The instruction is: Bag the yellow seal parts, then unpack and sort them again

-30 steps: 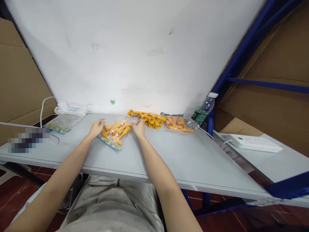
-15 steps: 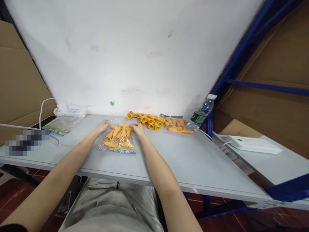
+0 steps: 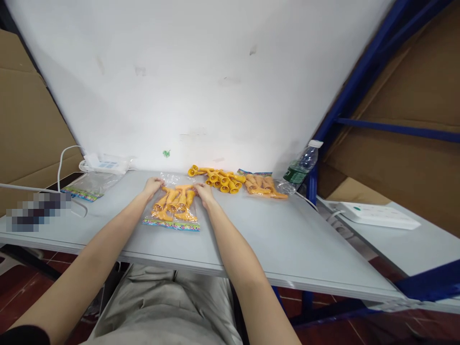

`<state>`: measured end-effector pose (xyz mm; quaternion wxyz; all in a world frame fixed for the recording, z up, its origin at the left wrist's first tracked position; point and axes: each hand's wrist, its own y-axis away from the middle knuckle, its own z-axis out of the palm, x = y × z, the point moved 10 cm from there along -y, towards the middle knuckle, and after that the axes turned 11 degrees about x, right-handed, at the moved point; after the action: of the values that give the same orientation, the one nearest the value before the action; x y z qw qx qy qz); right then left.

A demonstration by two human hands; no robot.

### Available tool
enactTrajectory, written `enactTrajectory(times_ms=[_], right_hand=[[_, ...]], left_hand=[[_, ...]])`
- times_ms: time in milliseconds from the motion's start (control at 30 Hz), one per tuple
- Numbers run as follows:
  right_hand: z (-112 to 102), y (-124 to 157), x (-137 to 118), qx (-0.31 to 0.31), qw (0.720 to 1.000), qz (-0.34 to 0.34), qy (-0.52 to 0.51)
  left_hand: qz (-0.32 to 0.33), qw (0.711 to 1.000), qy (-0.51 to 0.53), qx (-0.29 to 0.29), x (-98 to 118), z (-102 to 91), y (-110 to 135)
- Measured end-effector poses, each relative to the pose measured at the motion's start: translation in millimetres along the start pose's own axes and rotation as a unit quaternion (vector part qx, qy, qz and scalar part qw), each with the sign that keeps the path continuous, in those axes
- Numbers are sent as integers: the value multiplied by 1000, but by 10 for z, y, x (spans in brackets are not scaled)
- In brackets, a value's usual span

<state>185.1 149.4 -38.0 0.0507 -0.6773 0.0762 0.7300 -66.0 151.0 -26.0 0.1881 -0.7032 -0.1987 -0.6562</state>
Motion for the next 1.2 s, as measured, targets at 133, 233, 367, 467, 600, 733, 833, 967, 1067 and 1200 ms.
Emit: enactTrajectory(times_ms=[133, 233, 367, 467, 600, 733, 833, 967, 1067, 1200], right_hand=[[-53, 44, 28, 40, 997, 49, -43], [-52, 70, 15, 41, 996, 58, -56], [-76, 70, 24, 47, 994, 67, -76], [-68, 79, 46, 36, 992, 84, -88], [-31, 118, 27, 4, 990, 93, -106], [16, 154, -31, -44, 990, 78, -106], [12, 151, -37, -57, 992, 73, -86], [-26, 119, -46, -44, 996, 55, -62], [-26, 109, -58, -40, 998, 33, -40], [-21, 111, -164, -26, 995, -56, 72]], left_hand=[[-24, 996, 78, -23, 6, -10, 128], [-53, 993, 97, -42, -38, -26, 207], [-68, 993, 86, -51, -54, -64, 259], [-77, 993, 80, -43, -47, -93, 280], [-80, 991, 80, -65, -8, -92, 325], [-72, 985, 82, -134, 47, -41, 381], [-80, 983, 72, -148, 29, -45, 375], [-82, 985, 71, -132, 0, -73, 336], [-71, 986, 74, -128, -2, -72, 329], [-39, 991, 63, -108, 3, -83, 305]])
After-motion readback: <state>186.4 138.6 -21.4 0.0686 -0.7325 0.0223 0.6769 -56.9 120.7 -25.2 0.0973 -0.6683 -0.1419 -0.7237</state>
